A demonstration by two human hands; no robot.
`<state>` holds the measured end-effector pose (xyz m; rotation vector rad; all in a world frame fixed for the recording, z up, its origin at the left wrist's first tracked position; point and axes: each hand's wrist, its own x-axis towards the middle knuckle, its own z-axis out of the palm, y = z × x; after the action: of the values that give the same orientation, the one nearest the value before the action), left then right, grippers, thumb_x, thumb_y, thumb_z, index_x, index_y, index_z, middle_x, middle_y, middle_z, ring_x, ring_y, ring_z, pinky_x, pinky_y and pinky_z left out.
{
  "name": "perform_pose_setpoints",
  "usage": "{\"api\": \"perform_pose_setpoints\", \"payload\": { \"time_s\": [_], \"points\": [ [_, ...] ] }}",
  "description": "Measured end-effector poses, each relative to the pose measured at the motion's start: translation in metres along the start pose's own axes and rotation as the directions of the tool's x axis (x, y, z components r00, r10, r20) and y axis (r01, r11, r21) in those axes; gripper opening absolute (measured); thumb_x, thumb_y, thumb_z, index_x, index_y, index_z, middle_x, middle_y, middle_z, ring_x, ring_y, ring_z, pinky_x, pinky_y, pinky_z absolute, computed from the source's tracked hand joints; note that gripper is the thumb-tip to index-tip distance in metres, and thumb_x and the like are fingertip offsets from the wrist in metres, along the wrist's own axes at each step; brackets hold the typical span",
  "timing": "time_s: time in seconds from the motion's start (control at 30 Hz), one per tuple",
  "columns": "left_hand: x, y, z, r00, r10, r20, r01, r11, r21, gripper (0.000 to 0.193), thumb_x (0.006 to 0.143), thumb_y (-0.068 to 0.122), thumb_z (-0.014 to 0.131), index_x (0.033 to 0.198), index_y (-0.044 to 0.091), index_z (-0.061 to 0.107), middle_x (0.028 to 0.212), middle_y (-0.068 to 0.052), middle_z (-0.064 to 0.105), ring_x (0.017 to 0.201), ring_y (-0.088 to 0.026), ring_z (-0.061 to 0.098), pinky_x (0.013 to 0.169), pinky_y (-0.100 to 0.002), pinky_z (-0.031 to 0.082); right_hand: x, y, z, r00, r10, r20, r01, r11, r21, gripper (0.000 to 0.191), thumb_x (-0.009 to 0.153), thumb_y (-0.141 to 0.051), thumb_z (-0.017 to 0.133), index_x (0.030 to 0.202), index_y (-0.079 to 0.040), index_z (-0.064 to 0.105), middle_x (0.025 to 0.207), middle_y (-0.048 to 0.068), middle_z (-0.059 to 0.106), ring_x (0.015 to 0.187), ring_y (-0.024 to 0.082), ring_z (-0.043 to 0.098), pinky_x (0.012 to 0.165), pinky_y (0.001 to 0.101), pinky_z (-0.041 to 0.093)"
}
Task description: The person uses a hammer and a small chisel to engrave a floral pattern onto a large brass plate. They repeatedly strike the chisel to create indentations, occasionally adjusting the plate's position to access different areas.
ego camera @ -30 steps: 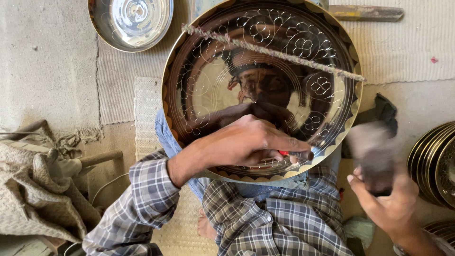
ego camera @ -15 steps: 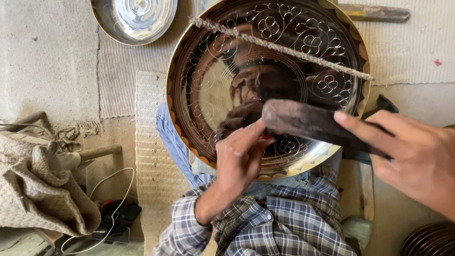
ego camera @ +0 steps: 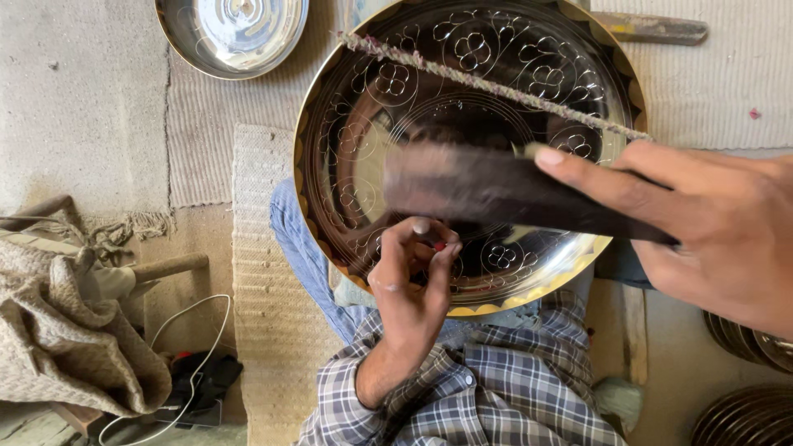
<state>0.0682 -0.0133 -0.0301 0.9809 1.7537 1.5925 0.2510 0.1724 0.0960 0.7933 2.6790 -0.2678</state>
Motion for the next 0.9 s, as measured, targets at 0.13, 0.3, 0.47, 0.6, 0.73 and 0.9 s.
{"api": "perform_pose_setpoints", "payload": {
  "time_s": [0.13,0.3,0.47,0.6,0.73,0.9],
  "points": [
    [0.003,0.0,-0.003,0.996,-0.082,0.032,0.08,0.995,0.052,0.028,0.095,-0.006,0.076,0.112,-0.001,0.054,0.083,-0.007,0.072,0.067,-0.01,0.07,0.058,-0.022,0.057,0.001,-0.003,0.0,0.995,-0.003,0.099,0.012,0.996,-0.093,0.101,0.074,-0.004,0.077,0.157,-0.045,0.037,0.083,-0.002,0.06,0.054,0.014,0.061,0.054,0.0297,0.058],
    [0.025,0.004,-0.011,0.988,0.09,0.122,-0.061,0.973,-0.224,0.029,0.101,-0.007,0.067,0.126,-0.002,0.052,0.109,-0.015,0.072,0.096,-0.018,0.074,0.087,-0.03,0.067,-0.028,0.007,0.025,0.978,0.018,-0.207,-0.007,0.998,0.055,0.096,0.077,0.003,0.073,0.161,-0.031,0.041,0.092,0.004,0.063,0.063,0.02,0.064,0.059,0.0318,0.055],
    [0.058,0.008,-0.019,0.833,0.163,0.528,-0.15,0.986,-0.068,0.037,0.096,-0.005,0.07,0.13,0.003,0.058,0.113,-0.009,0.076,0.101,-0.017,0.079,0.088,-0.029,0.067,-0.071,0.008,0.085,0.868,0.162,-0.47,0.017,0.936,0.352,0.095,0.085,0.004,0.075,0.166,-0.023,0.033,0.098,0.014,0.065,0.07,0.022,0.066,0.059,0.0333,0.054],
    [0.073,0.012,-0.02,0.674,0.242,0.698,-0.295,0.954,-0.045,0.046,0.088,-0.004,0.074,0.132,0.006,0.064,0.118,-0.008,0.077,0.097,-0.02,0.078,0.081,-0.033,0.063,-0.094,0.004,0.14,0.819,0.256,-0.513,-0.017,0.905,0.424,0.095,0.082,0.001,0.077,0.163,-0.018,0.032,0.095,0.018,0.066,0.075,0.021,0.069,0.056,0.0306,0.055],
    [0.085,0.013,-0.02,0.592,0.259,0.763,-0.316,0.946,-0.076,0.053,0.086,-0.009,0.069,0.136,0.008,0.065,0.125,-0.007,0.075,0.1,-0.02,0.079,0.081,-0.033,0.064,-0.123,-0.006,0.164,0.725,0.375,-0.577,0.0,0.839,0.545,0.074,0.093,-0.001,0.08,0.154,-0.016,0.039,0.101,0.016,0.067,0.083,0.019,0.07,0.068,0.0275,0.057],
    [0.089,0.007,-0.023,0.523,0.306,0.796,-0.416,0.906,-0.075,0.059,0.079,-0.011,0.068,0.133,0.012,0.067,0.128,-0.006,0.075,0.101,-0.023,0.078,0.08,-0.035,0.063,-0.137,-0.027,0.169,0.621,0.635,-0.459,0.004,0.584,0.812,0.026,0.099,0.004,0.078,0.111,-0.006,0.057,0.098,0.011,0.066,0.079,0.014,0.068,0.071,0.023,0.059]
  ]
}}
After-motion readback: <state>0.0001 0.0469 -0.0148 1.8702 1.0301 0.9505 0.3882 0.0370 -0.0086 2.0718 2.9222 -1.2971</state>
